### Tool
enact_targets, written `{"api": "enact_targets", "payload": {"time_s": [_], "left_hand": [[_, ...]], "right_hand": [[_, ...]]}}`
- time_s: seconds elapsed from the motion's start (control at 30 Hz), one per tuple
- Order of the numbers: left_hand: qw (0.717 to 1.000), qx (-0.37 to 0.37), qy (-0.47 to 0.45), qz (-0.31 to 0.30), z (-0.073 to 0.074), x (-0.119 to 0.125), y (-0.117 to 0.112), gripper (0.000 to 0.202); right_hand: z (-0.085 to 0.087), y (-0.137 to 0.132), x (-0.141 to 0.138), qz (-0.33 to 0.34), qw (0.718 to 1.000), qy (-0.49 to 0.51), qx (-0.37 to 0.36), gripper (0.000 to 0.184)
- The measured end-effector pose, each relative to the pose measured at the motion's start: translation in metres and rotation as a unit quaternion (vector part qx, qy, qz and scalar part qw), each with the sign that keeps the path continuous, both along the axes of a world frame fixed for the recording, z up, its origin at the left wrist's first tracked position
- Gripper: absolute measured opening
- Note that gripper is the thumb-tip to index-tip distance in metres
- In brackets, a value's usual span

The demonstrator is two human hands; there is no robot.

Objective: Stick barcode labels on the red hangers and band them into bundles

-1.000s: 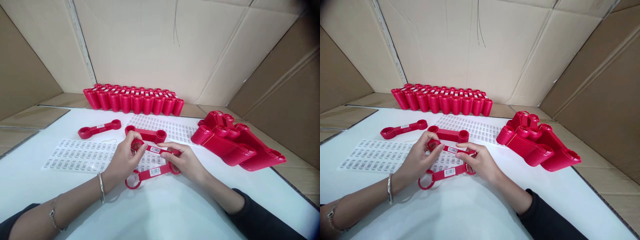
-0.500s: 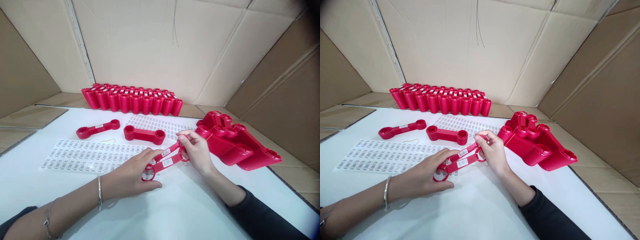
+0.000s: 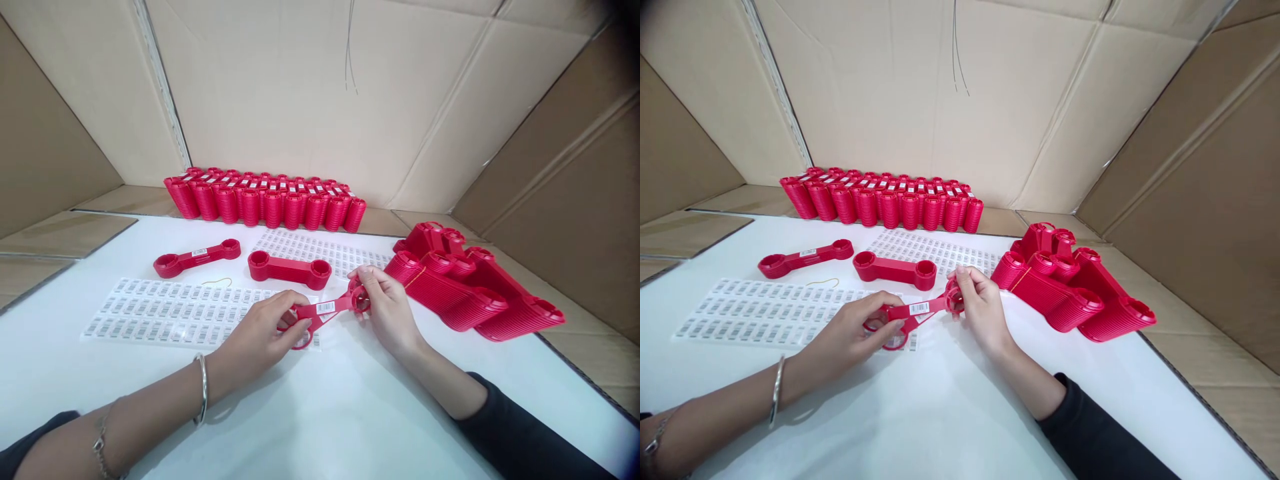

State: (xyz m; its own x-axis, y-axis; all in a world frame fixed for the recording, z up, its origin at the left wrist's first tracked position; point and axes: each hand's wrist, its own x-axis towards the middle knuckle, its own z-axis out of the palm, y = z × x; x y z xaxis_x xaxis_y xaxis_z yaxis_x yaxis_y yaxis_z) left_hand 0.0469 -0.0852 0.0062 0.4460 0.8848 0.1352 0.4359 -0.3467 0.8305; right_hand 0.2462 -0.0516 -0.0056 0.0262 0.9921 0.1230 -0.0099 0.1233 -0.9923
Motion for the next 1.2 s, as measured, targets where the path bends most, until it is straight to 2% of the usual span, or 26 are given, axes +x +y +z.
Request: {"api": "enact_targets", "payload": {"time_s": [0.07,0.17,0.27,0.37,0.57,0.67,0.83,0.9,1.0,1.13,1.2], "left_hand": [[1.000,-0.015,0.018,0.000,0.001,0.000,-0.001,0.016],[0.998,0.014,0.055,0.014,0.004,0.000,-0.001,0.017],[0.994,0.067,0.062,0.063,0.007,-0.003,0.001,0.020],[0.988,0.097,0.069,0.101,0.009,-0.008,0.007,0.026],[0.981,0.107,0.156,0.047,0.006,-0.014,0.012,0.031],[0.959,0.167,0.228,0.038,0.001,-0.015,0.013,0.032],[0.892,0.268,0.361,0.038,0.005,-0.014,0.015,0.026],[0.878,0.265,0.397,0.025,0.010,-0.012,0.014,0.024],[0.875,0.226,0.428,0.017,0.014,-0.009,0.012,0.022],[0.872,0.207,0.442,0.038,0.017,-0.012,0.012,0.023],[0.872,0.217,0.437,0.031,0.021,-0.022,0.017,0.024]], "right_hand": [[-0.001,0.000,0.000,0.003,1.000,0.004,0.005,0.036],[-0.002,0.000,0.001,0.014,0.999,0.034,0.003,0.036],[0.000,0.000,0.001,0.047,0.995,0.084,-0.001,0.037],[0.002,0.001,0.001,0.066,0.994,0.085,0.007,0.031],[0.003,-0.001,0.000,0.074,0.996,0.052,-0.020,0.033],[0.003,-0.002,-0.002,0.082,0.994,0.058,-0.039,0.033],[0.005,-0.006,-0.006,0.089,0.994,0.056,-0.033,0.028],[0.006,-0.007,-0.007,0.089,0.994,0.052,-0.023,0.023],[0.006,-0.009,-0.008,0.098,0.994,0.037,-0.022,0.013],[0.007,-0.012,-0.009,0.102,0.994,0.042,-0.011,0.017],[0.012,-0.012,-0.012,0.104,0.994,0.044,0.004,0.025]]}}
